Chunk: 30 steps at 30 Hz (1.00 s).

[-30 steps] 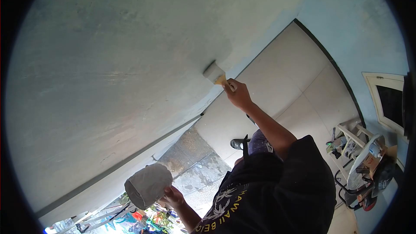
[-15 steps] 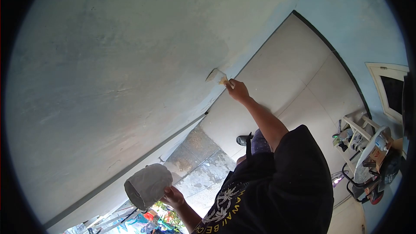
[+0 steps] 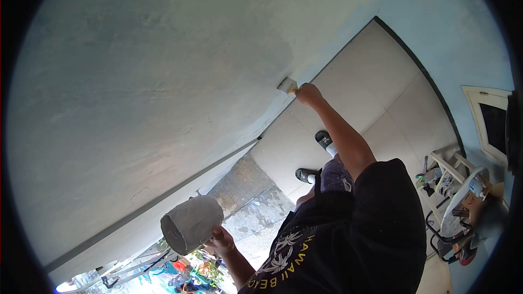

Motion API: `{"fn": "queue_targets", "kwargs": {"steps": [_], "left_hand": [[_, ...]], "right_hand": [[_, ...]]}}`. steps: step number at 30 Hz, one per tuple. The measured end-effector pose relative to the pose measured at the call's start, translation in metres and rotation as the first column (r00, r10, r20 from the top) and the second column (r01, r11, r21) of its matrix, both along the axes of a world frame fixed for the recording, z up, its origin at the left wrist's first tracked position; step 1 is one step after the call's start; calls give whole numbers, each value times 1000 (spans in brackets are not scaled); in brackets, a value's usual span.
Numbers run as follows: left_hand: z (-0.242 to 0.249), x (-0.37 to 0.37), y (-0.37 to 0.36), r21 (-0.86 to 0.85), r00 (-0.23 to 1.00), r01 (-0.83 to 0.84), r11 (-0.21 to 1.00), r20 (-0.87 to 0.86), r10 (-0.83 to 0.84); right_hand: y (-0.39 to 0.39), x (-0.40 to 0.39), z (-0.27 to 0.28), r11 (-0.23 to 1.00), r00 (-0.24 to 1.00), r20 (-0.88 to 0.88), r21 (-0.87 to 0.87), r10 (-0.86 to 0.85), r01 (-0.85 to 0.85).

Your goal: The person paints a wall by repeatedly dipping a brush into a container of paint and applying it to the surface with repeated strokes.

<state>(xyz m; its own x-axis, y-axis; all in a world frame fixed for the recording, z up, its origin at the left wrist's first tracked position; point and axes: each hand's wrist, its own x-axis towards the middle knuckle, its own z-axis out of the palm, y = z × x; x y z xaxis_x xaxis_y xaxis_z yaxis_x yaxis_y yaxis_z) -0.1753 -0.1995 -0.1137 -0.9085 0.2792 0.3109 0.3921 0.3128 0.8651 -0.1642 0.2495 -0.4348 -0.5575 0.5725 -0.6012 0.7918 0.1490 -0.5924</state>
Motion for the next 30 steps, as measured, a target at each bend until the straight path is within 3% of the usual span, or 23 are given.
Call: {"fn": "queue_targets", "kwargs": {"steps": [1, 2, 4, 5, 7, 8, 10, 12, 14, 16, 18, 19, 24, 26, 27, 29, 30], "left_hand": [[18, 9, 40, 42, 999, -32, 999, 14, 31], [28, 14, 65, 84, 998, -62, 995, 28, 60], [29, 14, 71, 92, 998, -62, 994, 22, 61], [29, 14, 71, 92, 998, -64, 994, 12, 63], [27, 13, 67, 86, 998, -63, 994, -6, 64], [25, 11, 64, 81, 998, -59, 995, -26, 61], [-6, -2, 4, 56, 999, -22, 998, -29, 24], [-13, -2, -16, 27, 999, 17, 999, -31, -16], [-4, 3, -9, -15, 999, -31, 999, -35, 30], [-2, 4, -12, -21, 999, -29, 999, -35, 28], [2, -1, -15, -27, 999, -27, 999, -34, 26], [4, 2, -19, -33, 999, -25, 999, -35, 24], [-4, 0, -15, -46, 1000, -25, 999, -16, 24], [-6, -2, -19, -48, 1000, -21, 999, -13, 21], [-6, -6, -19, -52, 1000, -18, 999, -14, 17], [-1, -10, -18, -72, 1000, -5, 997, -13, 5], [4, -3, -21, -81, 1000, -4, 997, -10, 3]], "right_hand": [[-5, 8, 21, 994, 994, -109, 111, -7, 20], [-6, 20, 51, 993, 994, -105, 117, -6, 19], [-6, 45, 122, 974, 909, -381, 73, -171, 213], [-3, 57, 154, 975, 910, -378, 76, -168, 211], [0, 72, 197, 917, 700, -611, -119, -370, 380], [1, 72, 199, 918, 702, -608, -121, -370, 379], [8, 67, 197, 799, 460, -655, -455, -600, 394], [10, 47, 164, 825, 445, -704, -393, -554, 406], [1, 20, 108, 887, 527, -729, -248, -436, 390], [-21, 0, 47, 872, 521, -707, -312, -478, 377], [-33, -9, 11, 879, 515, -730, -259, -449, 399], [-32, -3, 2, 901, 620, -665, -207, -416, 382], [-39, 14, -82, 909, 761, -502, -168, -411, 381], [-34, 18, -128, 956, 953, -79, -26, -292, 291], [-28, 8, -134, 955, 952, -80, -32, -296, 295], [-20, -16, -139, 932, 946, 156, -190, -283, 310], [-19, -30, -136, 929, 946, 160, -201, -283, 312]]}}
